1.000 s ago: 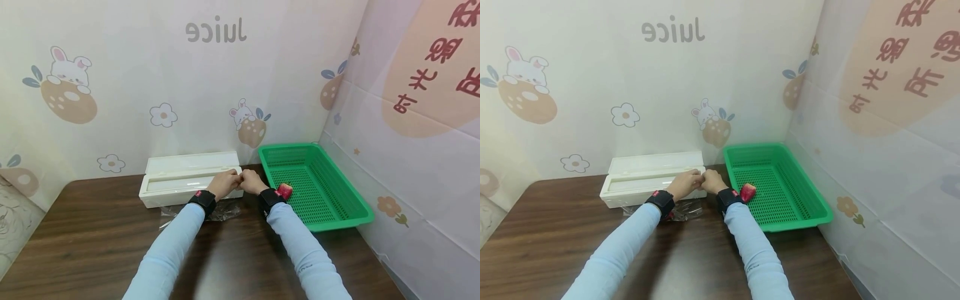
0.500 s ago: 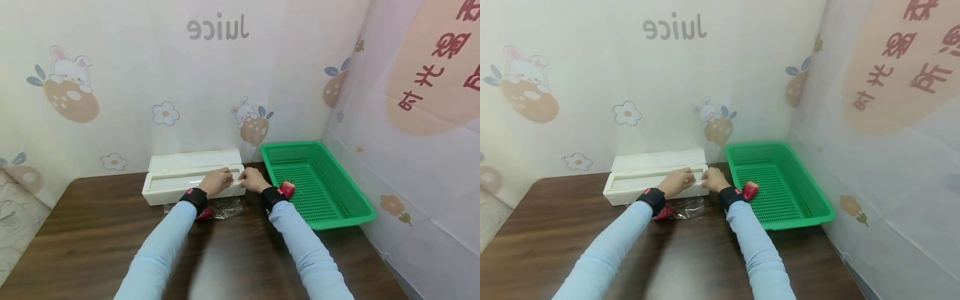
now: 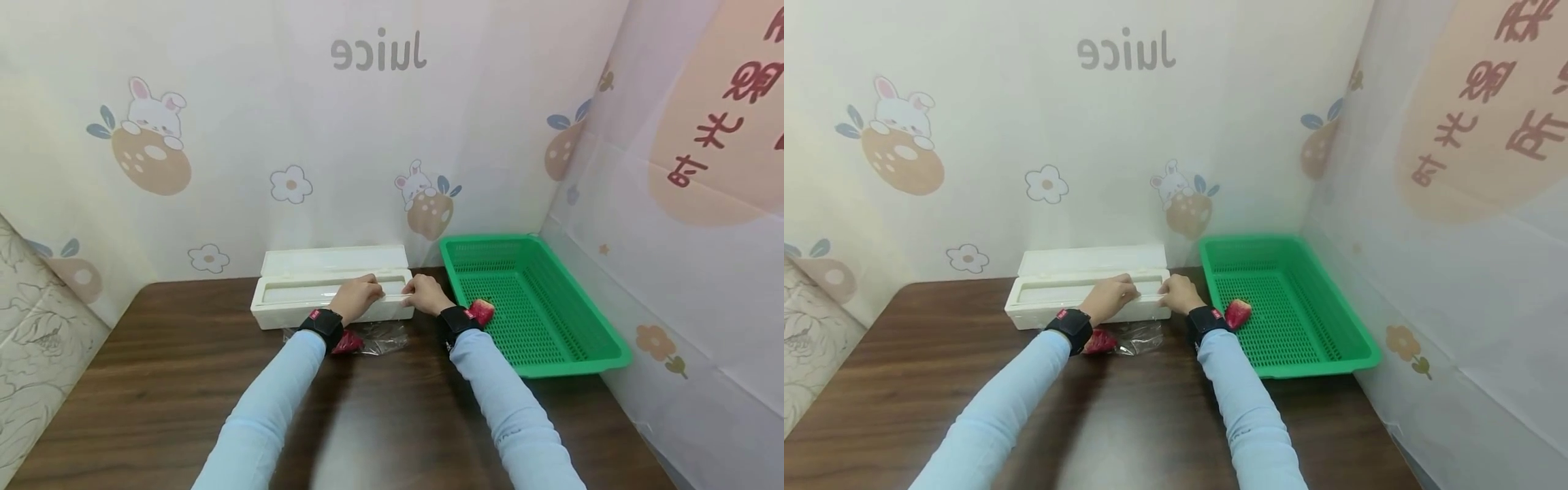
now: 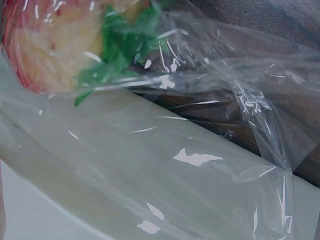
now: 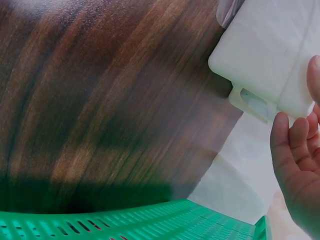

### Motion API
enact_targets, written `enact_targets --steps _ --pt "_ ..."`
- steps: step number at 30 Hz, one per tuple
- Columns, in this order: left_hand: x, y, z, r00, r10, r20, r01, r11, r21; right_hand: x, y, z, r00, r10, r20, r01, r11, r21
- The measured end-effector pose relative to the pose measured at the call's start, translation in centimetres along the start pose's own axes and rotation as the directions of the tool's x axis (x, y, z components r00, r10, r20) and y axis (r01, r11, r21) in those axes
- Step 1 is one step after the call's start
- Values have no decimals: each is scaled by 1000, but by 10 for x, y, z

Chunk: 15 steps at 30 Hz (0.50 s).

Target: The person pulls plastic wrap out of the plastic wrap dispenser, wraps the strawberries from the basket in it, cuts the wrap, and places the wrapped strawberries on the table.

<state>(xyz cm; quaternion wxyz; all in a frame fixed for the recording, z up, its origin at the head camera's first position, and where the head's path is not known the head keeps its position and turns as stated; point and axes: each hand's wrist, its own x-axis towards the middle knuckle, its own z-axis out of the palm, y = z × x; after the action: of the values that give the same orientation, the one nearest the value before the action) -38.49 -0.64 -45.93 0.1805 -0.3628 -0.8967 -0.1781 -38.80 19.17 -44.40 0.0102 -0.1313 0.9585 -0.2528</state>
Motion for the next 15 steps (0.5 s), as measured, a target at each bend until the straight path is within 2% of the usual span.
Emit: enact_targets --steps 10,15 --pt "-2 -1 3 1000 -8 -20 8 1000 5 -1 1 5 999 4 -33 -4 1000 12" --pt "-3 -2 5 999 12 -35 -12 1000 4 -2 2 5 999 24 -37 -24 1000 18"
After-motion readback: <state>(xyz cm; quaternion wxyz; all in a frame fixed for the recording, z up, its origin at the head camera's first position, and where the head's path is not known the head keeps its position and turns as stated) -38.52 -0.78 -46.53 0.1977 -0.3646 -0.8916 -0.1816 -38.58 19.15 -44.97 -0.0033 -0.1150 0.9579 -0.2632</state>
